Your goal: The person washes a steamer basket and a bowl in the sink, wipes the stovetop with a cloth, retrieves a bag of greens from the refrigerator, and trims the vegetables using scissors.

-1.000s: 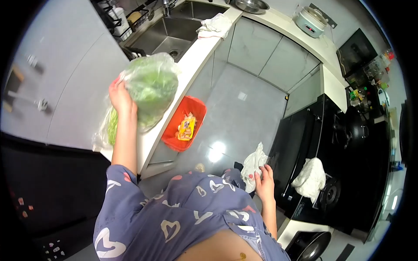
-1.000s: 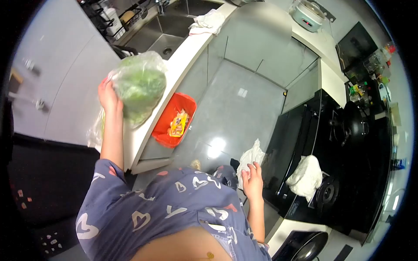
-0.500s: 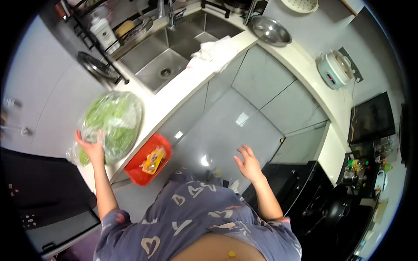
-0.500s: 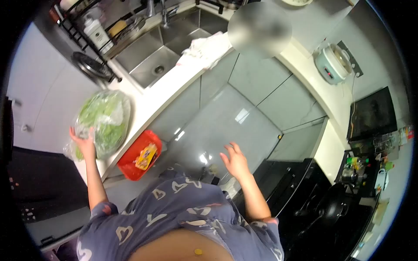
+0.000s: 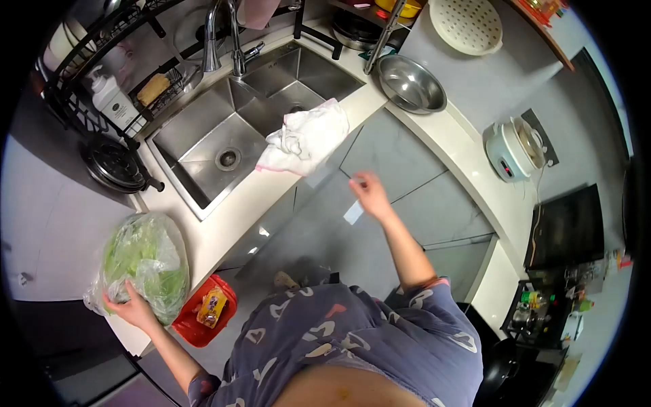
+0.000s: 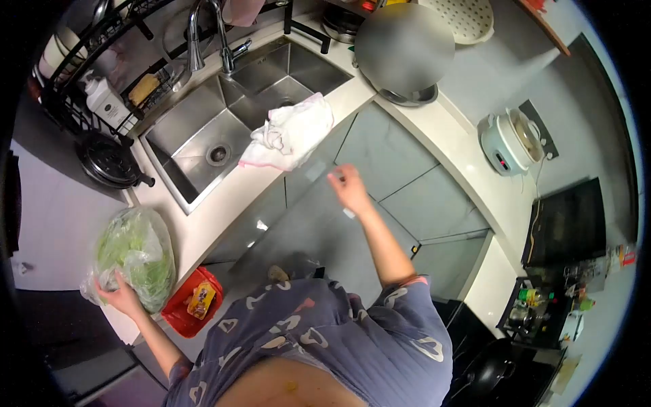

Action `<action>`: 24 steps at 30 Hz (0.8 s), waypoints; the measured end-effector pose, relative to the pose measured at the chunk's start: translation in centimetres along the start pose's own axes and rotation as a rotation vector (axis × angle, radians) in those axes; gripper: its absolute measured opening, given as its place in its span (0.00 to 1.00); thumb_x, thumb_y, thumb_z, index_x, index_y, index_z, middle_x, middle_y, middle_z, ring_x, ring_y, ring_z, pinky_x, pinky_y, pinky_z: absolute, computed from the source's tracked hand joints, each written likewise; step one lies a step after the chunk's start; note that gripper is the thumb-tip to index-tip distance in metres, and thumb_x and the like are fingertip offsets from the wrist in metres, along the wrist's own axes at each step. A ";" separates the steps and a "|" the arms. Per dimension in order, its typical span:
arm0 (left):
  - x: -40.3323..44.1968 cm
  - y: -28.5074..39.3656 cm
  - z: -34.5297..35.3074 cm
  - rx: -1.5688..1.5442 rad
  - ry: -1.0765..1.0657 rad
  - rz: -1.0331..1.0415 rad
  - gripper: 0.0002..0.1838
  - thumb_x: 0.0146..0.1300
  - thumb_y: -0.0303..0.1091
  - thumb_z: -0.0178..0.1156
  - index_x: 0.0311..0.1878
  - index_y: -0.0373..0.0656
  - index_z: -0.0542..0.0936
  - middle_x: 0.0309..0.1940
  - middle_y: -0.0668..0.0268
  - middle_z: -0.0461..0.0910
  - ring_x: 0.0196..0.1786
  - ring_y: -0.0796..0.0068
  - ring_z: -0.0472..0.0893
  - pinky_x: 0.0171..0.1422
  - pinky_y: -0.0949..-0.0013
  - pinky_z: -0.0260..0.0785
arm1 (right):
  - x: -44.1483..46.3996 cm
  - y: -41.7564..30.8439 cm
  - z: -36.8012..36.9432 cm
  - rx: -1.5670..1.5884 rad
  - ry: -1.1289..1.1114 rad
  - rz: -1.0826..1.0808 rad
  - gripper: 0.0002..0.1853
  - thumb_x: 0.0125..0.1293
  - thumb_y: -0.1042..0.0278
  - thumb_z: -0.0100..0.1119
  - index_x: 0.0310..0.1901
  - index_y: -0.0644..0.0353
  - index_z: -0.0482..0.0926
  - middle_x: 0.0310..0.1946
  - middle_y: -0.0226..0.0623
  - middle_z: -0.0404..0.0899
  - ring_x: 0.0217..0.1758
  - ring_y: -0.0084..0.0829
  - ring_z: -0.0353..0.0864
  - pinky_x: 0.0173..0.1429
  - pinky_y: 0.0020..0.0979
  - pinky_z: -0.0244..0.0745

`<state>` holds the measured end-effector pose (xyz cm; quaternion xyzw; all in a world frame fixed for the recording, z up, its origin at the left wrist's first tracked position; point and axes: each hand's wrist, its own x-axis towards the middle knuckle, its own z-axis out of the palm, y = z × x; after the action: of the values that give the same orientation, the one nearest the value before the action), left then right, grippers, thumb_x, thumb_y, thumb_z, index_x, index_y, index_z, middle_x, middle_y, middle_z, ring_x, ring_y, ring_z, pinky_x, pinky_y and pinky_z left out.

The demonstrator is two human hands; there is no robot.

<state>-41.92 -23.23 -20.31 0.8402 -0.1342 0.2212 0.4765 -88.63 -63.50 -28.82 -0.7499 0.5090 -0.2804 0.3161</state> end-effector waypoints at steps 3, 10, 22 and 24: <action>-0.2 0.3 0.6 -0.026 0.028 -0.032 0.37 0.60 0.38 0.69 0.68 0.39 0.62 0.64 0.51 0.68 0.61 0.59 0.73 0.66 0.62 0.65 | 7.4 3.8 -4.9 0.375 0.102 0.378 0.28 0.66 0.47 0.60 0.57 0.62 0.73 0.55 0.42 0.73 0.49 0.35 0.78 0.44 0.37 0.78; -0.8 -2.0 0.9 0.119 0.106 -0.062 0.37 0.61 0.36 0.68 0.69 0.39 0.61 0.64 0.51 0.67 0.61 0.59 0.72 0.67 0.62 0.65 | 25.7 14.4 -13.7 1.108 0.685 0.720 0.35 0.69 0.43 0.55 0.69 0.56 0.60 0.68 0.49 0.59 0.55 0.48 0.74 0.35 0.39 0.83; -2.4 2.8 1.5 0.138 0.058 -0.170 0.44 0.56 0.31 0.69 0.72 0.39 0.54 0.70 0.50 0.56 0.66 0.57 0.67 0.70 0.57 0.62 | 19.6 15.1 -14.1 1.031 0.393 0.737 0.11 0.61 0.62 0.58 0.43 0.56 0.75 0.37 0.31 0.79 0.35 0.29 0.81 0.33 0.30 0.81; -2.4 0.6 1.3 0.036 0.052 -0.165 0.45 0.57 0.29 0.68 0.74 0.41 0.52 0.70 0.51 0.57 0.67 0.58 0.66 0.70 0.56 0.62 | 17.8 12.0 -13.1 0.935 0.270 0.755 0.09 0.58 0.63 0.59 0.39 0.53 0.76 0.31 0.25 0.79 0.32 0.22 0.79 0.27 0.25 0.75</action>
<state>-43.95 -24.64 -21.72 0.8508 -0.0479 0.2054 0.4814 -99.61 -86.06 -27.78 -0.2578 0.5983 -0.4351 0.6215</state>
